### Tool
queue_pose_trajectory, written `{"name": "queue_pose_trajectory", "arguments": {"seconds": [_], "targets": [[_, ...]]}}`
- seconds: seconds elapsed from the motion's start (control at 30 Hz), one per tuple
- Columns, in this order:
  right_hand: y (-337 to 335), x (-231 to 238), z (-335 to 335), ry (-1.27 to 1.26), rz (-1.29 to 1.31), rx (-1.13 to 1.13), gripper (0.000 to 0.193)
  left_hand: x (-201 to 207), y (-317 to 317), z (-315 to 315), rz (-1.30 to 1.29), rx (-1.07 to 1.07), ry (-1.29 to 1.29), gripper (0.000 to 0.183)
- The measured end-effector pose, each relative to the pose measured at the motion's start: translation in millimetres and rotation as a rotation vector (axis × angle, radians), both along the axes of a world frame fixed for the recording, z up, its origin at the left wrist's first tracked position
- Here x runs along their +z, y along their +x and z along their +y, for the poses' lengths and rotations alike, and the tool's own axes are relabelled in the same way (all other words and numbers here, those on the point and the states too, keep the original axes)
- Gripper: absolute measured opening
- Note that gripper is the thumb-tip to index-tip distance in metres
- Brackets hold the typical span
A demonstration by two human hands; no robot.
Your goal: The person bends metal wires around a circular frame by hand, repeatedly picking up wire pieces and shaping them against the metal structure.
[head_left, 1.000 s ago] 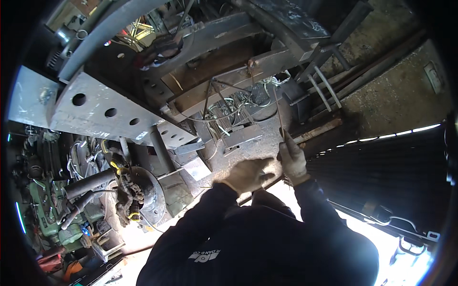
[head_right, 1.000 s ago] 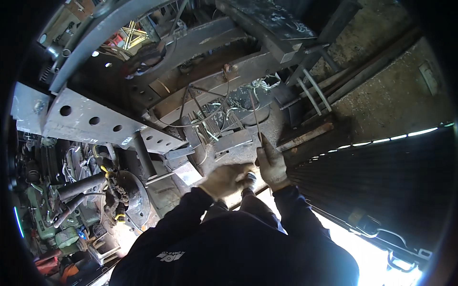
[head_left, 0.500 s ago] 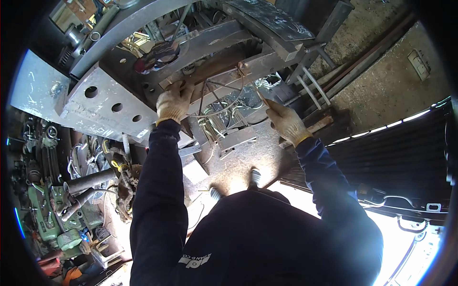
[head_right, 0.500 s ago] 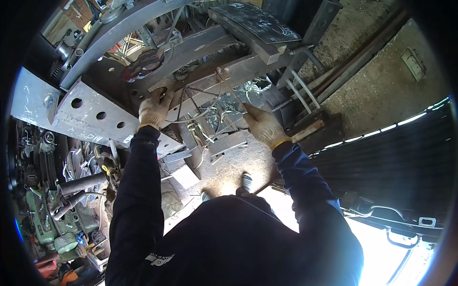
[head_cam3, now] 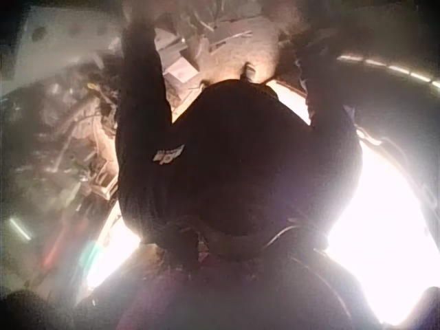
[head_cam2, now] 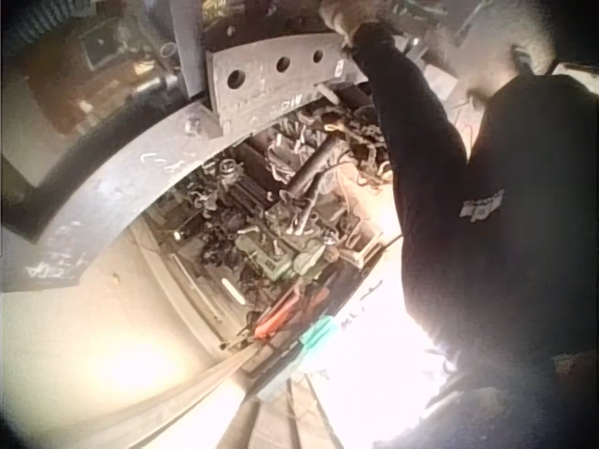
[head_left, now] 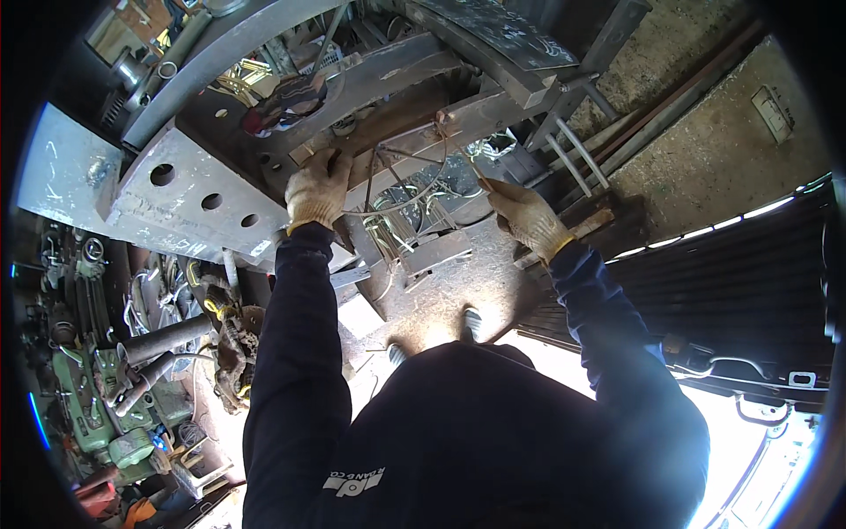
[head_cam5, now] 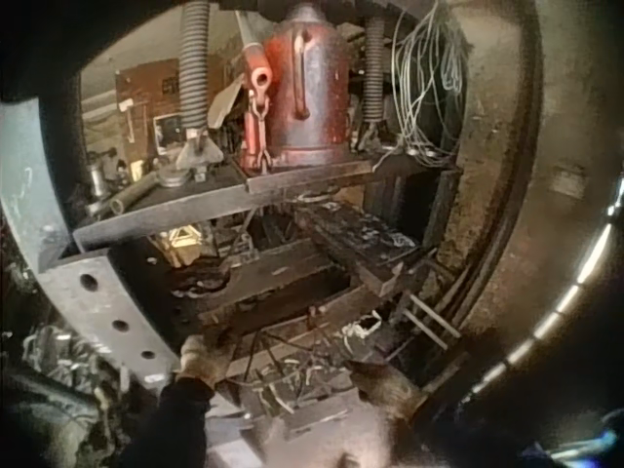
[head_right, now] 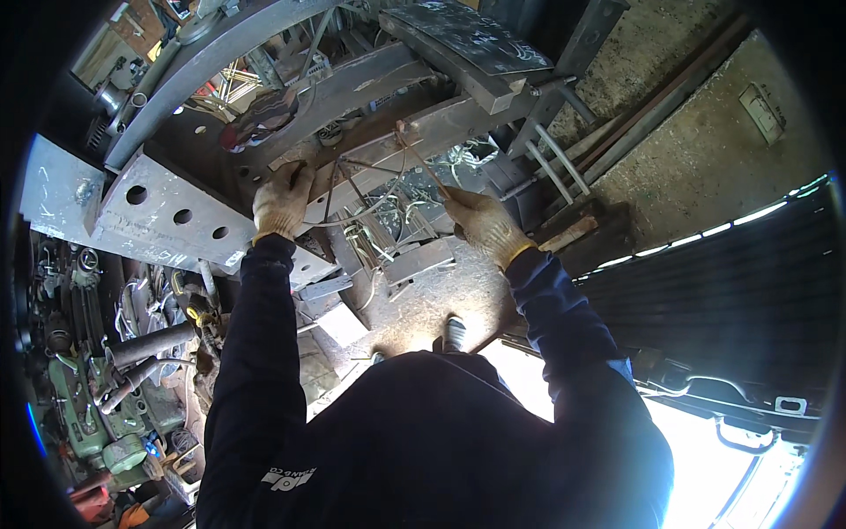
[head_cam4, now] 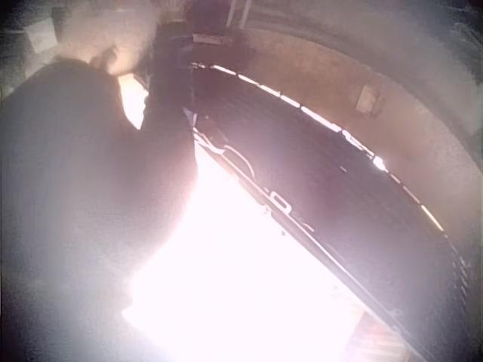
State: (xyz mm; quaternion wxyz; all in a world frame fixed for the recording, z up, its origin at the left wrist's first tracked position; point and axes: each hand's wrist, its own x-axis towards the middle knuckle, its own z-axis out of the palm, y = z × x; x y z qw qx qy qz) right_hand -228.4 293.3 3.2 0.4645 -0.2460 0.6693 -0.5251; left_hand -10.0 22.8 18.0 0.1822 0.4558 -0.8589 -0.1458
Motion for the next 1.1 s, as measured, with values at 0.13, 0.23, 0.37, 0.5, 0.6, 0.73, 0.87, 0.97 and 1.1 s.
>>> {"name": "queue_pose_trajectory", "arguments": {"seconds": [0.13, 0.23, 0.37, 0.5, 0.6, 0.73, 0.87, 0.97, 1.1], "targets": [[2, 3, -2, 0.014, 0.018, -0.014, 0.043, 1, 0, 1, 0.016, -0.011, -0.016, 0.046], [6, 9, -1, 0.025, -0.047, -0.035, 0.04, 4, 0, 3, 0.017, 0.012, 0.009, 0.048], [14, 20, -3, 0.046, -0.1, -0.053, 0.041, 6, 0, 5, -0.001, 0.015, 0.048, 0.048], [19, 17, -3, 0.039, -0.147, -0.083, 0.043, 5, -1, 5, 0.015, -0.025, -0.02, 0.045], [29, 8, -3, -0.028, -0.342, -0.124, 0.048, 1, -3, 5, 0.028, -0.027, -0.021, 0.045], [72, 1, -19, -0.085, -0.51, -0.353, 0.051, -1, -7, 6, 0.018, -0.033, -0.07, 0.045], [138, 6, -68, -0.184, -0.681, -0.659, 0.042, 3, -7, 8, -0.042, 0.005, -0.056, 0.046], [139, 4, -74, -0.268, -0.762, -0.746, 0.043, 5, -6, 9, -0.056, -0.003, -0.041, 0.046], [103, 1, -42, -0.205, -0.6, -0.399, 0.034, 4, -3, 8, -0.027, -0.023, -0.031, 0.045]]}}
